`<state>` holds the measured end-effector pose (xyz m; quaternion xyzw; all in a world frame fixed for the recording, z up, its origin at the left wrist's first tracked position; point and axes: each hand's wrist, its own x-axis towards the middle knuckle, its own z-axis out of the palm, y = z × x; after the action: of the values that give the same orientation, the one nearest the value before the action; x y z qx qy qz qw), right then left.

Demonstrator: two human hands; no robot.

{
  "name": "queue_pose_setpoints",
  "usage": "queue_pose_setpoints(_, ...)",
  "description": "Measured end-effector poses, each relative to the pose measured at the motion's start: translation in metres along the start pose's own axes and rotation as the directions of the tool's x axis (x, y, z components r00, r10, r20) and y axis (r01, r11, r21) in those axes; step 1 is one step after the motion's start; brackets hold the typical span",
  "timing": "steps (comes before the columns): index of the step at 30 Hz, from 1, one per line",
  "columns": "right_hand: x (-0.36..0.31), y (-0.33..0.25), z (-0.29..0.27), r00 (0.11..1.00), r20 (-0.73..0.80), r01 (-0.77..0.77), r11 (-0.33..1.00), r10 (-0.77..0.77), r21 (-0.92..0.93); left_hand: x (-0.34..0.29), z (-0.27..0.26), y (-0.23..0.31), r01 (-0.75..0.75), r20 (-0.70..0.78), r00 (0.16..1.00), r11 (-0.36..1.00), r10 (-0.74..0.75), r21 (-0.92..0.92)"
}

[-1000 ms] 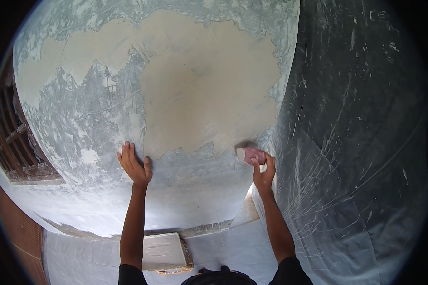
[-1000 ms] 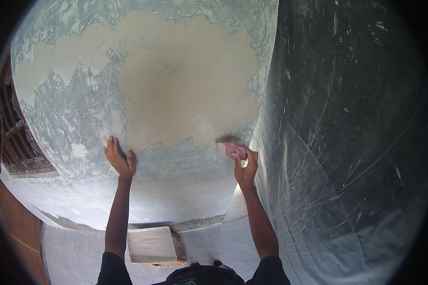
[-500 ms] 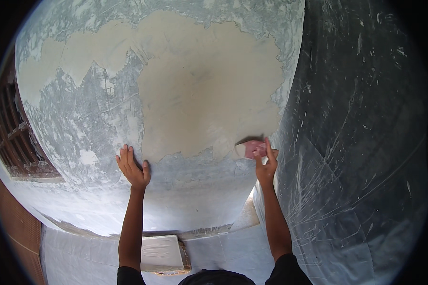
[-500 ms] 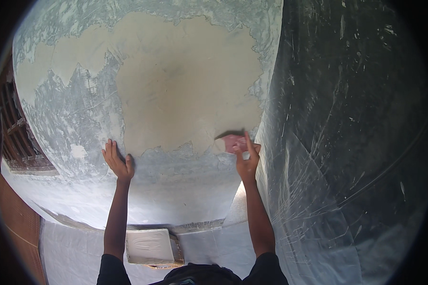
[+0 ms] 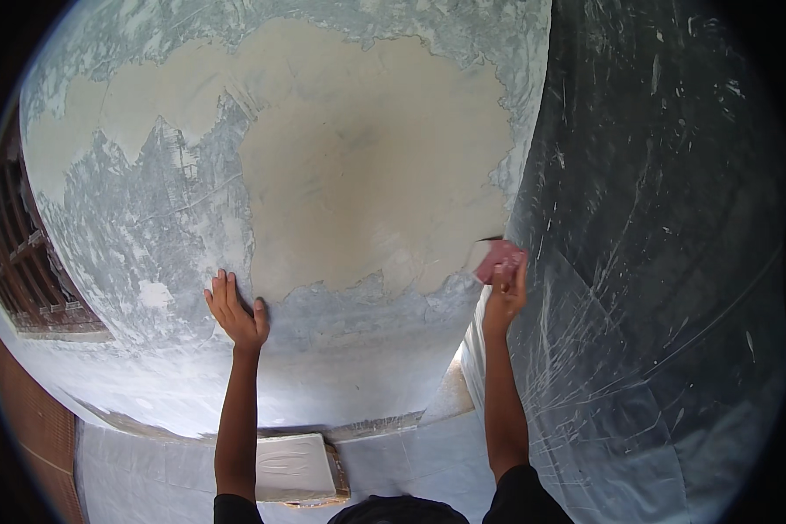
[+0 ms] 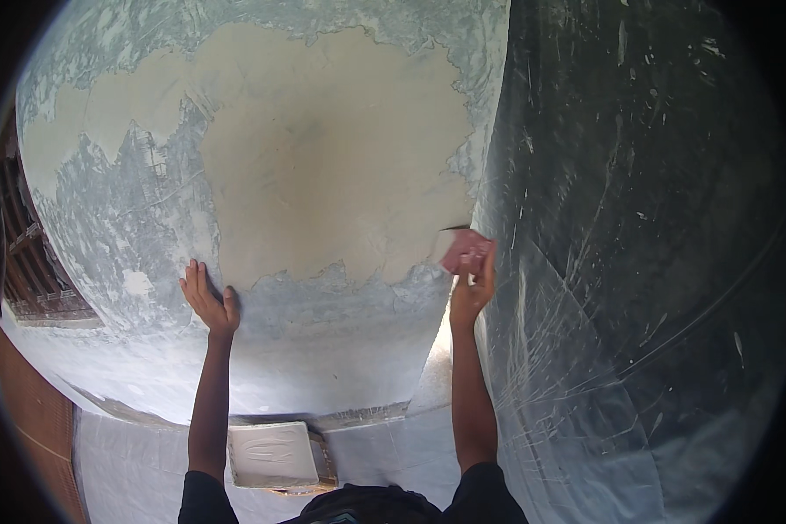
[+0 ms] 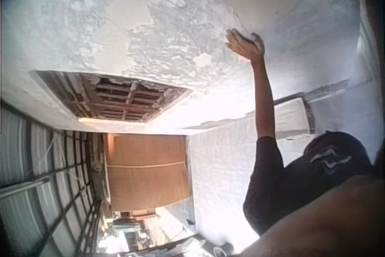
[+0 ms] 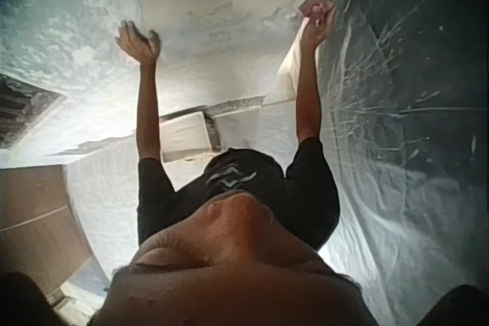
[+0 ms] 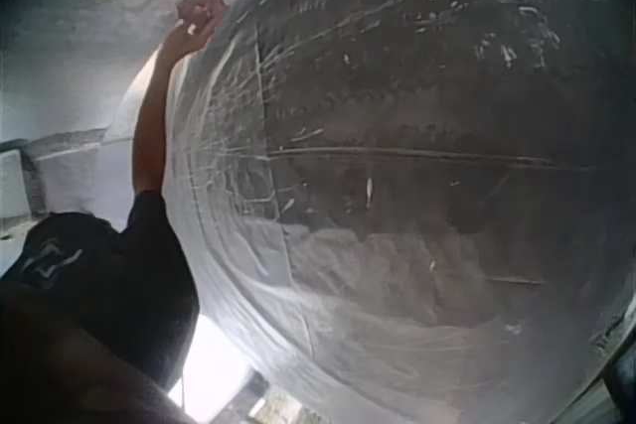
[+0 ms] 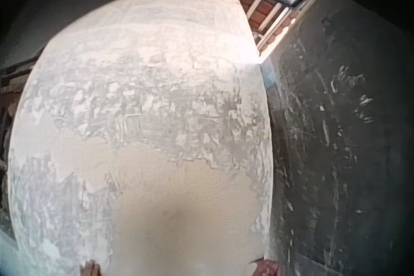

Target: The person applies wall putty to a damaged section of a wall using a scraper.

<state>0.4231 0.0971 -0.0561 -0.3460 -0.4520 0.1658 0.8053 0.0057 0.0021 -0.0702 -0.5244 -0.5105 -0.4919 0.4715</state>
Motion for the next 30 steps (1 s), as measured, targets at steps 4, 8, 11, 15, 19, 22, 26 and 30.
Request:
queue_pose_setpoints(4, -0.013, -0.008, 0.0, 0.991, 0.115, 0.06, 0.995, -0.069, 0.078, -0.001, 0.0, 0.0, -0.011, -0.008, 1.0, 1.0, 0.011, 0.011)
queue_pose_setpoints(8, -0.022, 0.004, -0.005, 0.825, 0.525, 0.453, 0.799, -0.208, -0.396, -0.001, -0.001, -0.002, -0.002, 0.024, 1.0, 1.0, 0.002, -0.009)
queue_pose_setpoints(11, -0.006, 0.007, -0.002, 0.974, 0.16, 0.185, 0.968, -0.158, -0.169, 0.001, 0.001, 0.002, -0.003, 0.0, 1.0, 1.0, 0.003, 0.005)
queue_pose_setpoints(15, -0.012, -0.001, -0.003, 0.993, -0.118, 0.032, 0.964, 0.0, 0.264, -0.001, 0.0, -0.001, -0.007, -0.005, 1.0, 1.0, 0.007, 0.01)
queue_pose_setpoints(19, -0.028, 0.019, -0.019, 0.861, 0.504, 0.324, 0.837, -0.068, -0.44, 0.0, -0.001, -0.001, -0.01, 0.001, 1.0, 1.0, 0.01, 0.02)
queue_pose_setpoints(22, -0.011, 0.008, -0.006, 0.999, -0.011, -0.028, 0.994, 0.03, 0.107, 0.0, -0.001, 0.0, -0.009, -0.004, 1.0, 1.0, 0.009, 0.012)
queue_pose_setpoints(26, -0.021, 0.006, -0.009, 0.98, 0.2, 0.021, 0.998, -0.009, -0.057, -0.001, 0.0, -0.003, -0.013, -0.001, 1.0, 1.0, 0.013, 0.021)
queue_pose_setpoints(30, -0.019, 0.012, -0.011, 0.953, 0.295, 0.163, 0.943, -0.074, -0.291, -0.001, 0.0, -0.001, -0.002, 0.031, 1.0, 1.0, 0.002, 0.007)
